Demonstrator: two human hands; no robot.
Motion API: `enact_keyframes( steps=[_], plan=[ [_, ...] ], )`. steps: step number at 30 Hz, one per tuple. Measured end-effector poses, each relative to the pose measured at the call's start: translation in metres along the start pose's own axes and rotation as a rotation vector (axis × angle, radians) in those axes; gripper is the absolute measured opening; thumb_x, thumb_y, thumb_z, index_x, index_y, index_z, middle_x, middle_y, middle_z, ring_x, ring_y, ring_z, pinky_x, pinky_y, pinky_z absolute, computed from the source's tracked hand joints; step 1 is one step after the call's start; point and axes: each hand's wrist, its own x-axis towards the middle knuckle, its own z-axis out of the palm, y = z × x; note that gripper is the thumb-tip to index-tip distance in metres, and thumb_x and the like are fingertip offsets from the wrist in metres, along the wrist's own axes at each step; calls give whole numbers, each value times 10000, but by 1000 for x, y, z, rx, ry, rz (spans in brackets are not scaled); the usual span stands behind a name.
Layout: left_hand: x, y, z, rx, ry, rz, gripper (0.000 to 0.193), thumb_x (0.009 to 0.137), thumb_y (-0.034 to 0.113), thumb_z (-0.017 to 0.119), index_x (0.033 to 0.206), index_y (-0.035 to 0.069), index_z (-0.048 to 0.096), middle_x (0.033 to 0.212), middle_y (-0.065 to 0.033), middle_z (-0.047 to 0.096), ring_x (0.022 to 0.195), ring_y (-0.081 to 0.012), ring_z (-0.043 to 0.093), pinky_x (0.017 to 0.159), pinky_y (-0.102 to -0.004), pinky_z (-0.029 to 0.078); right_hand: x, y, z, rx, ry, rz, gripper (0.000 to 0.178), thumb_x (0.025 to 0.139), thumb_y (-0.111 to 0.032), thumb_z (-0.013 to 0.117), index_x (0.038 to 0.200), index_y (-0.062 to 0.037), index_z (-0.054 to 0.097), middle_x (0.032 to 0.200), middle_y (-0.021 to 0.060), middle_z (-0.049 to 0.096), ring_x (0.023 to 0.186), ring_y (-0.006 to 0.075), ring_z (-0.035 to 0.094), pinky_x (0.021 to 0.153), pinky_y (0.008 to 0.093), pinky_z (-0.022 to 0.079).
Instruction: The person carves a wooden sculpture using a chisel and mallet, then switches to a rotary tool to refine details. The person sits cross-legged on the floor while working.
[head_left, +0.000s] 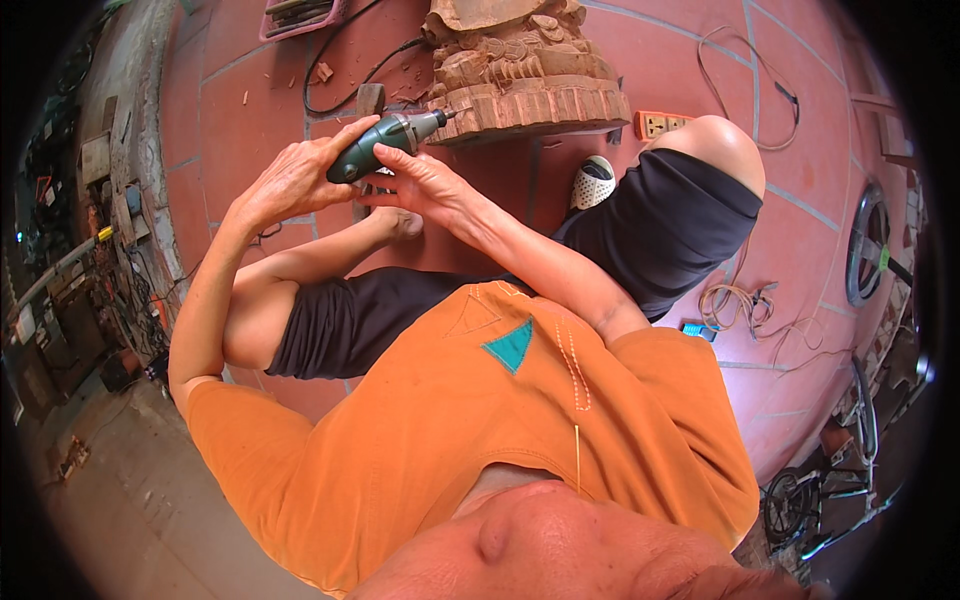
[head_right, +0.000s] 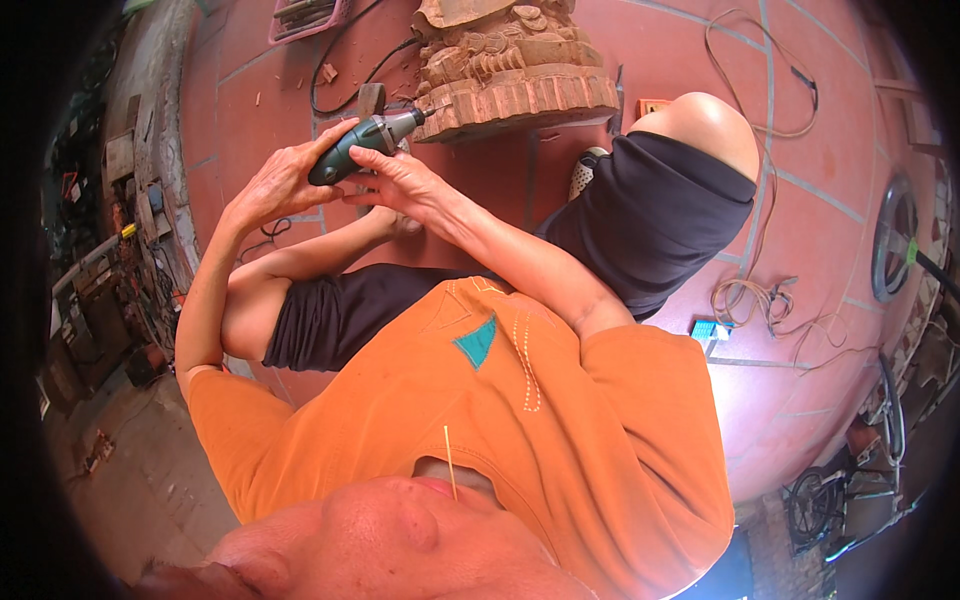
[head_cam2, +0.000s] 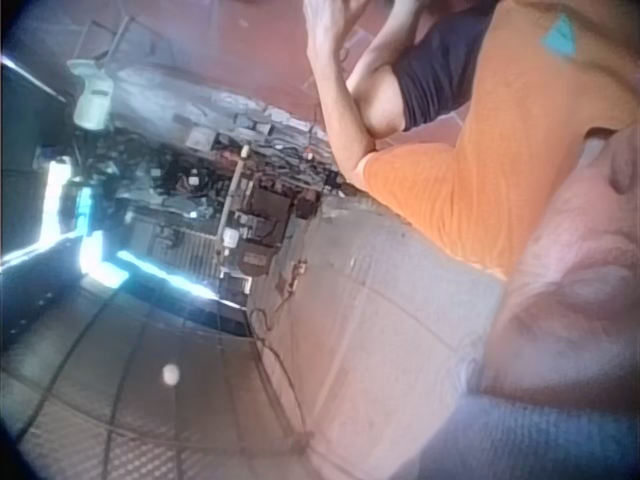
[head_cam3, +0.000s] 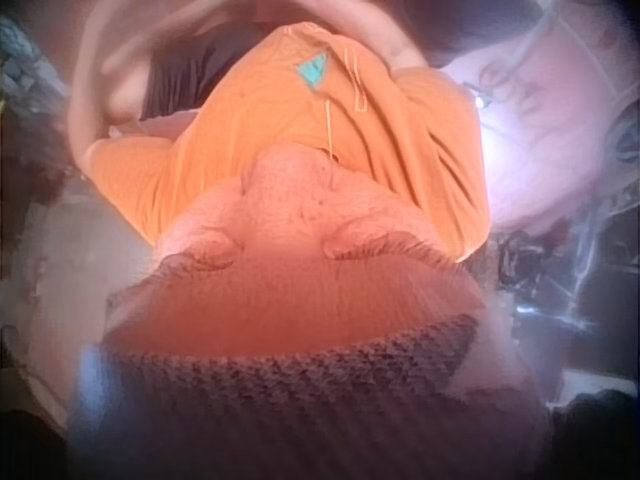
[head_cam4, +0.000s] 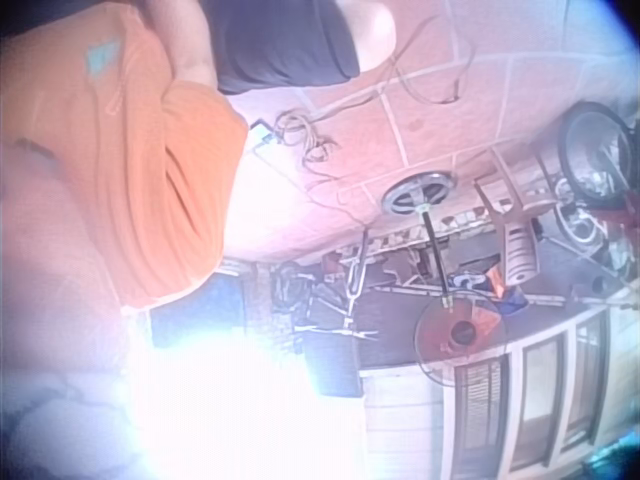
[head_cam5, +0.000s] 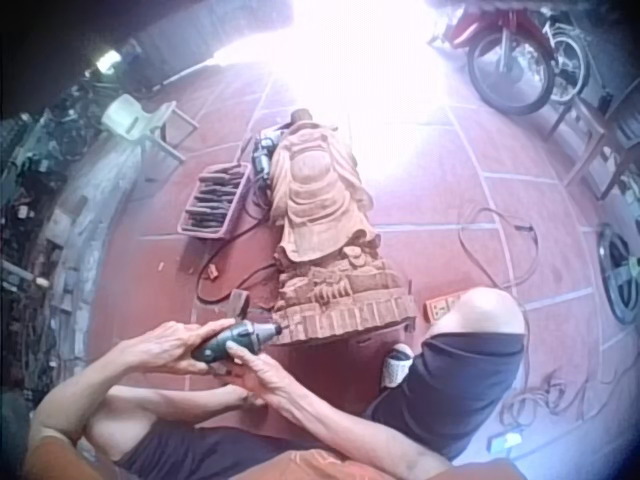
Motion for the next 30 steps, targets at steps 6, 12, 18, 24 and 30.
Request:
enact_keyframes(
  steps=[6,12,18,24,30],
  plan=[
    [-3,3,-1,-13,-19,15,946,756,215,794,1594,239,356,976,-238,709,897,-445,694,808,-524,541,-7,6,2,43,16,17,554,922,-262,811,1363,-62,542,1336,135,620,1248,289,600,1022,561,546],
    [-6,12,-5,-24,-55,14,923,764,222,782,1587,240,365,955,-235,709,889,-444,692,802,-521,539,-15,8,6,48,11,30,562,918,-269,815,1367,-71,542,1348,125,609,1291,288,557,1064,579,514],
    [-7,12,-4,4,-83,14,933,767,232,781,1596,255,354,947,-234,710,878,-440,691,804,-520,538,-22,10,10,82,24,50,449,936,-267,792,1314,-120,600,1308,74,634,1286,259,570,1102,594,475],
    [-7,8,-3,-31,-66,41,941,768,230,797,1597,258,351,974,-238,709,883,-440,694,797,-521,542,-17,11,7,80,13,36,557,917,-266,816,1366,-78,545,1354,116,601,1284,284,557,1073,588,503],
    [-4,5,-3,-31,-43,14,943,765,227,799,1596,241,353,990,-243,711,906,-446,698,812,-522,547,-9,7,3,36,19,1,573,918,-269,817,1367,-44,542,1318,133,619,1253,298,585,1031,567,536]
  ],
)
